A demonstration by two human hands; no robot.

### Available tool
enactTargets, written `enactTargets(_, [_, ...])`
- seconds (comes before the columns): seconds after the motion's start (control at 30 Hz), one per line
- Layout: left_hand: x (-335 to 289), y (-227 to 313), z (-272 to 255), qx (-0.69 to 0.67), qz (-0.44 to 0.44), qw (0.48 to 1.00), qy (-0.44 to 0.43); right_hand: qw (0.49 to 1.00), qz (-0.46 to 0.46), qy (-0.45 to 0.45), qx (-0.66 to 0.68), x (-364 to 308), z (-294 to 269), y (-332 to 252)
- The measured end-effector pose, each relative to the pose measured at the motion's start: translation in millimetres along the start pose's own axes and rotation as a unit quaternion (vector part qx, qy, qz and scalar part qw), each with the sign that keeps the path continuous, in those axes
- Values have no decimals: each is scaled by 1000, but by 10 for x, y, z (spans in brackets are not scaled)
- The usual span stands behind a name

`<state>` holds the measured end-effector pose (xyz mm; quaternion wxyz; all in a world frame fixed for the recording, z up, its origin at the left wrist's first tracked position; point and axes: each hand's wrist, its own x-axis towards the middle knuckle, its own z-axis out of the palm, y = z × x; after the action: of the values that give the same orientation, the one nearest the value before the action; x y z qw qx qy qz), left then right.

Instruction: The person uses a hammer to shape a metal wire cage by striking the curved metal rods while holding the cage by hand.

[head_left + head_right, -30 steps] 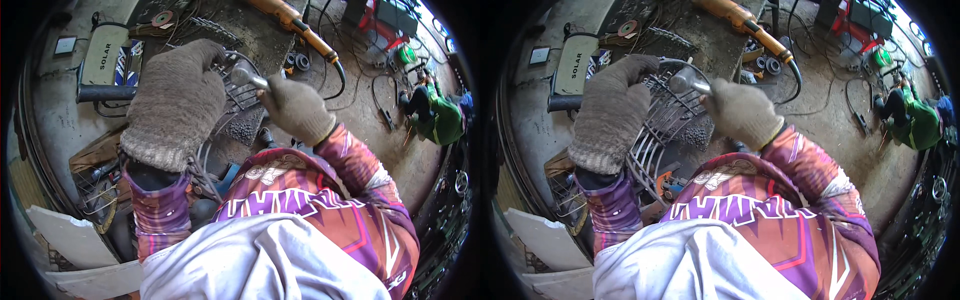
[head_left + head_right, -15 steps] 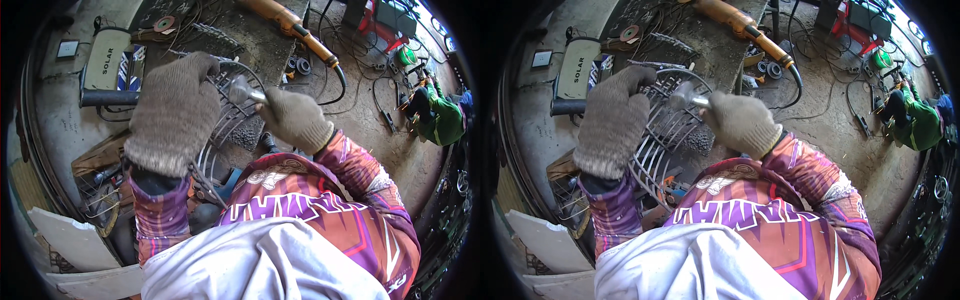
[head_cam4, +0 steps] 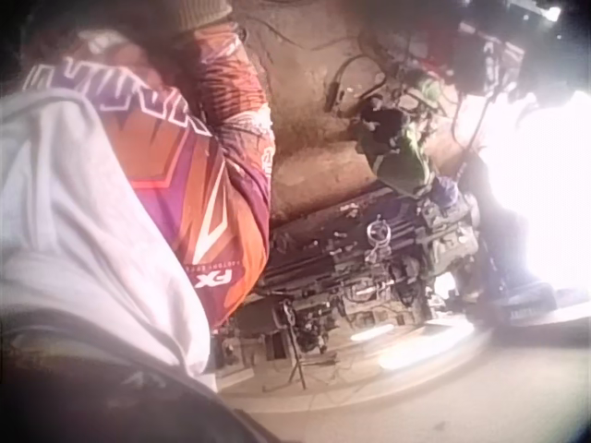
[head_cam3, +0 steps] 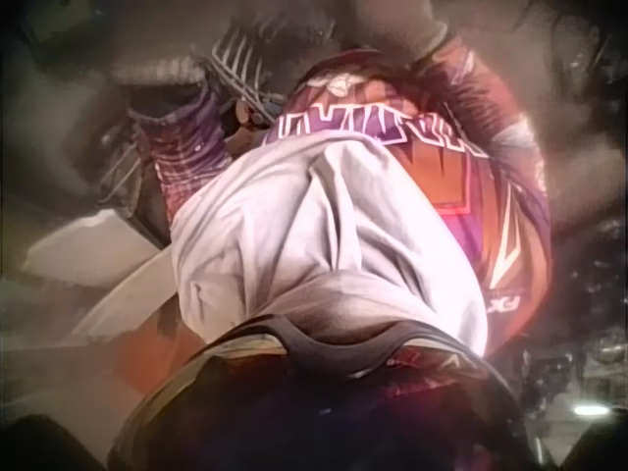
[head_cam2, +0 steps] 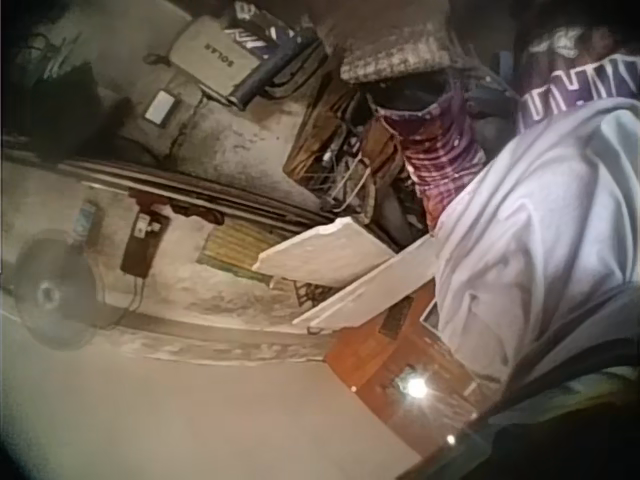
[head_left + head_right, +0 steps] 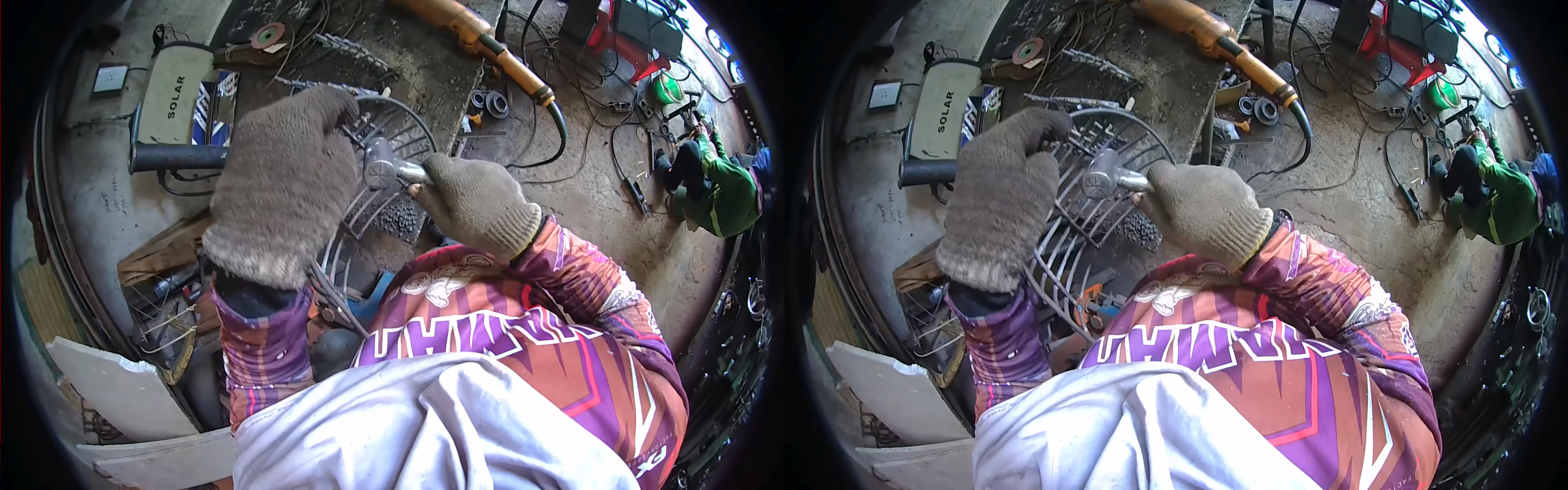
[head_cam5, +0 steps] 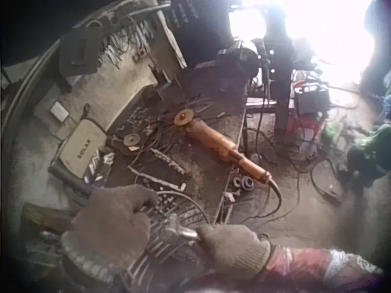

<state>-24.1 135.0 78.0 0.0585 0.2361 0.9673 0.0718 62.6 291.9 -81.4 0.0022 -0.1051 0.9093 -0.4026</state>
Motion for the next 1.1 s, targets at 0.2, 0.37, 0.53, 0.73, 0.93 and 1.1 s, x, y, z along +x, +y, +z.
enactTargets(0.2, [-71, -148, 14, -32, -1, 999, 5, 999, 24, -11, 21, -173, -88, 29])
enactTargets(0.37, [-432, -276, 173, -116, 71, 986, 101, 962, 74, 99, 242, -468, -16, 296])
enactTargets(0.53, [-814, -286, 306, -4, 174, 978, 113, 916, 173, 98, 347, -580, -170, 322])
enactTargets(0.73, [-1011, -79, 422, -26, 235, 965, 114, 963, 50, 79, 254, -599, -439, 49])
enactTargets(0.93, [-1134, -56, 572, -70, 224, 971, 43, 984, 96, 15, 147, -690, -475, -10])
enactTargets(1.1, [-1086, -49, 604, -53, 263, 960, 87, 992, 77, 22, 98, -697, -612, -42])
